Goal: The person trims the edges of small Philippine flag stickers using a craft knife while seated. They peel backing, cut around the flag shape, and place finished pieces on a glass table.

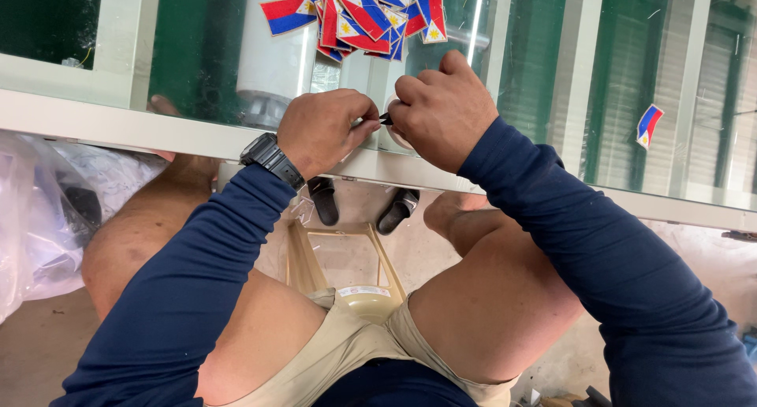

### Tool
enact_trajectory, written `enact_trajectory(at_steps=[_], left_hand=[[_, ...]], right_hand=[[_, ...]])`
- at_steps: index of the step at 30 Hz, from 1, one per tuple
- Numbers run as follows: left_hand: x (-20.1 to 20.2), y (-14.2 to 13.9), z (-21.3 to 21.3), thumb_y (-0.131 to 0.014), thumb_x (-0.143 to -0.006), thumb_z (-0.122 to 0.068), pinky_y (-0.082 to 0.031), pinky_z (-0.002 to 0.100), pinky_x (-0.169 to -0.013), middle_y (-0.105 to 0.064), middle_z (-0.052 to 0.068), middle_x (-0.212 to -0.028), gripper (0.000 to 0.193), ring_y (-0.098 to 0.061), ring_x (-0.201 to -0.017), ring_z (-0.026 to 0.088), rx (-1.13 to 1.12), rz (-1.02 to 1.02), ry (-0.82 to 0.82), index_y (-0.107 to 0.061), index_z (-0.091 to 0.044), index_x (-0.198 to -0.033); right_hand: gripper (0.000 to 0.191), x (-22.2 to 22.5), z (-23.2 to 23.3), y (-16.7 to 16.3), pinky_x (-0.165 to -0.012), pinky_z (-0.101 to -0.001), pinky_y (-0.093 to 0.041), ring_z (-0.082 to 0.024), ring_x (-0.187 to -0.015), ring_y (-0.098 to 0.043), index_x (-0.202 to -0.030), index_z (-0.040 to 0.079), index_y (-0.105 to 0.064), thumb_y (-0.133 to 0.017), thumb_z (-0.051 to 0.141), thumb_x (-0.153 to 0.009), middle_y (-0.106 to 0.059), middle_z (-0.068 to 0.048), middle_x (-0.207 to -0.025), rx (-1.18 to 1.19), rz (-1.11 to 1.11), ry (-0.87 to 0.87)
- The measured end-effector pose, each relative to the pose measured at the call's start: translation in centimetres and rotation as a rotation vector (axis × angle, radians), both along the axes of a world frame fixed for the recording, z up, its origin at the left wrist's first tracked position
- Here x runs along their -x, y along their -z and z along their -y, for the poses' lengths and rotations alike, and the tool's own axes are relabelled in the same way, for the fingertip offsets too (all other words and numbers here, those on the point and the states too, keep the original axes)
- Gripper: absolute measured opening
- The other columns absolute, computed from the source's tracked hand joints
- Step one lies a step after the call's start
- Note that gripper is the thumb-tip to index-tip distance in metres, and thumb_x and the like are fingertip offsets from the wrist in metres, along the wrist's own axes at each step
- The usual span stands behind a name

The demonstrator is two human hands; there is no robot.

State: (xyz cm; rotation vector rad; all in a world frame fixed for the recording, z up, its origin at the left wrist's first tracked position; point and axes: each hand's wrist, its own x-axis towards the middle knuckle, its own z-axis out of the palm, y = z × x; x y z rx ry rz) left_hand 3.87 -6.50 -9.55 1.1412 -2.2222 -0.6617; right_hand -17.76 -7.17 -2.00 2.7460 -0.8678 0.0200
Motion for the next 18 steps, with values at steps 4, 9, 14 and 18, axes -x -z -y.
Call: enact_trajectory(at_steps=[4,9,14,18], left_hand=[[0.2,0.2,0.0,-0.073,-0.094,-0.026,-0.052,0.042,-0.068,-0.07,0.005,-0.09,0.015,-0.067,-0.078,0.029,-0.002,-0.011,0.0,-0.073,-0.011,-0.096],[-0.1,-0.2,0.2,-0.075,-0.093,-0.027,-0.051,0.04,-0.068,-0.073,0.008,-0.09,0.016,-0.067,-0.079,0.029,-0.077,-0.121,-0.047,-0.077,-0.011,-0.096],[-0.9,-2.0,0.4,-0.076,-0.091,-0.03,-0.048,0.03,-0.059,-0.073,0.002,-0.082,0.023,-0.057,-0.062,0.013,-0.405,-0.319,-0.084,-0.076,-0.009,-0.098],[-0.1,-3.1,0.2,-0.078,-0.088,-0.031,-0.042,0.026,-0.053,-0.07,-0.001,-0.075,0.024,-0.05,-0.057,0.006,-0.569,-0.359,-0.103,-0.076,-0.009,-0.096]], right_hand=[[0.011,0.4,0.1,0.2,-0.083,-0.0367,-0.041,-0.017,-0.077,-0.061,-0.078,0.02,-0.07,-0.074,0.023,-0.088,-0.057,0.003,-0.08,0.004,-0.063,-0.014],[0.018,1.1,0.7,-0.7,-0.075,-0.0411,-0.041,-0.023,-0.072,-0.062,-0.083,0.014,-0.072,-0.077,0.03,-0.088,-0.059,-0.002,-0.079,-0.109,0.085,0.05],[0.038,2.1,1.4,-2.4,-0.067,-0.035,-0.051,-0.021,-0.074,-0.064,-0.102,0.002,-0.071,-0.087,0.029,-0.08,-0.065,-0.008,-0.086,-0.649,0.579,0.357],[0.028,2.2,1.0,-2.0,-0.068,-0.031,-0.052,-0.017,-0.077,-0.066,-0.107,0.005,-0.075,-0.082,0.019,-0.084,-0.069,-0.008,-0.088,-0.825,0.677,0.342]])
